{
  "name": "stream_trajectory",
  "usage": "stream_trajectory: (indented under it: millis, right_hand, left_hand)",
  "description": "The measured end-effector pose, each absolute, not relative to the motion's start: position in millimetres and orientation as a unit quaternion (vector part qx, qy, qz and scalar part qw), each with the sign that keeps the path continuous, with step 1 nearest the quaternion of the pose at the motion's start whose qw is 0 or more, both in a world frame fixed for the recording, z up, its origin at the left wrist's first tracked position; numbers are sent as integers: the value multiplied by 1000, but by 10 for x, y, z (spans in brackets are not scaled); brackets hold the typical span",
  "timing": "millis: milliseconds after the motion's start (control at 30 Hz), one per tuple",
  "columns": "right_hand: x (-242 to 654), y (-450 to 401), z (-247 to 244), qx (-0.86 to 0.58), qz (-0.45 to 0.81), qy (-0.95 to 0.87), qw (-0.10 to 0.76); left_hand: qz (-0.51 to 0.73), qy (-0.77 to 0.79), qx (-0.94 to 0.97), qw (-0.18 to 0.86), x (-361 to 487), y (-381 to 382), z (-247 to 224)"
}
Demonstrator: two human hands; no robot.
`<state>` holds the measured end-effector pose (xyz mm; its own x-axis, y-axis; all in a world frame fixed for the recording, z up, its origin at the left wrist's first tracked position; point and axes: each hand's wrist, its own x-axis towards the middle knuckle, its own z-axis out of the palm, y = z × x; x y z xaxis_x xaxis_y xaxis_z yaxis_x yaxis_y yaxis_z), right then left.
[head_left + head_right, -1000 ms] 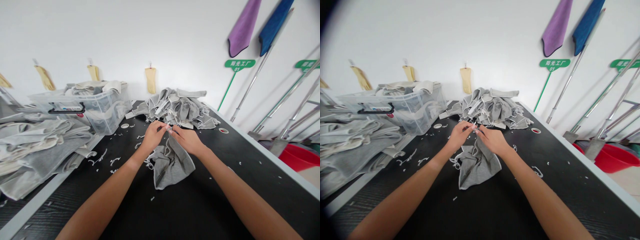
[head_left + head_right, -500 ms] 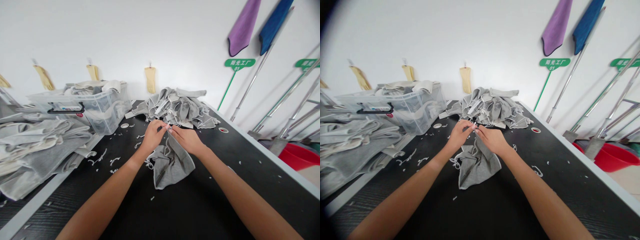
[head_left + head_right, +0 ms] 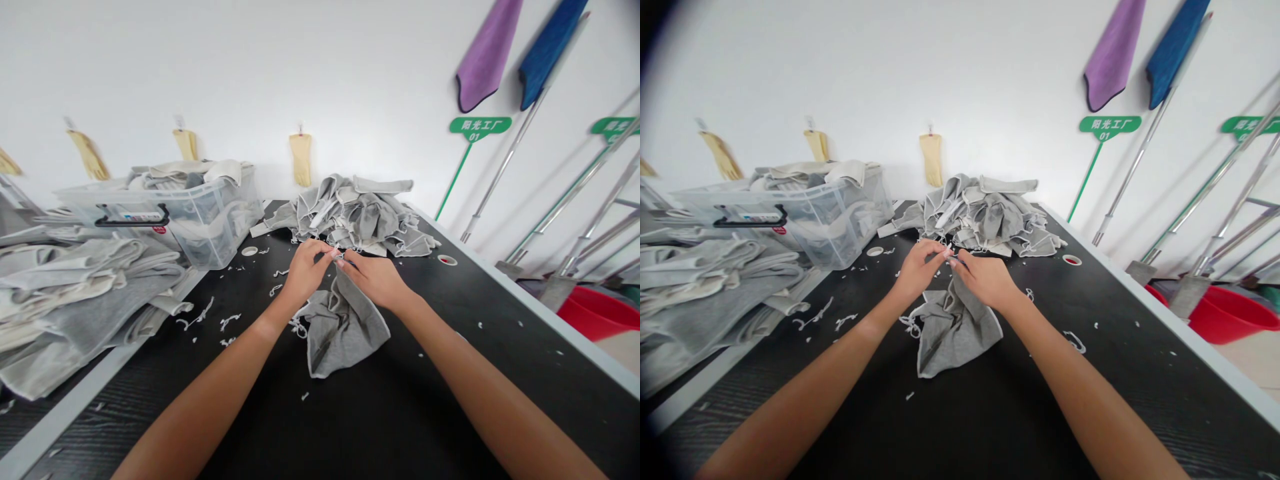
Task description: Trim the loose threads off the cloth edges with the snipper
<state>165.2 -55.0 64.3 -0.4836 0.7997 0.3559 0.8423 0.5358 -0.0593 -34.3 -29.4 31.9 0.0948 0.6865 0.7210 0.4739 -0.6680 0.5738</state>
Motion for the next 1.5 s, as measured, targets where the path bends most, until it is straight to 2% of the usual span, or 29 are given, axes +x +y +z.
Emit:
stream_trajectory:
  millis: [867,1100,1233,1367,1500]
  right_hand:
    - [1643,-575,667,-480,-84,-858,161]
    - [1699,-481,616,-528,7,-826,198]
    - [1733,-382,524,-560,92,-791,229]
    - [1737,-307,405,-579,134,-764,251]
    - [1746,-235,317,-534,177,-782,270]
  left_hand:
    - [556,397,723,107,-324,-355,392]
    - [607,456,645,84,-531,-285,476]
    - [543,553,630,56,-850,-72,231]
    - [419,627,645,125,-973,77,-71]
    - [414,522,715,212,-747,52,-134]
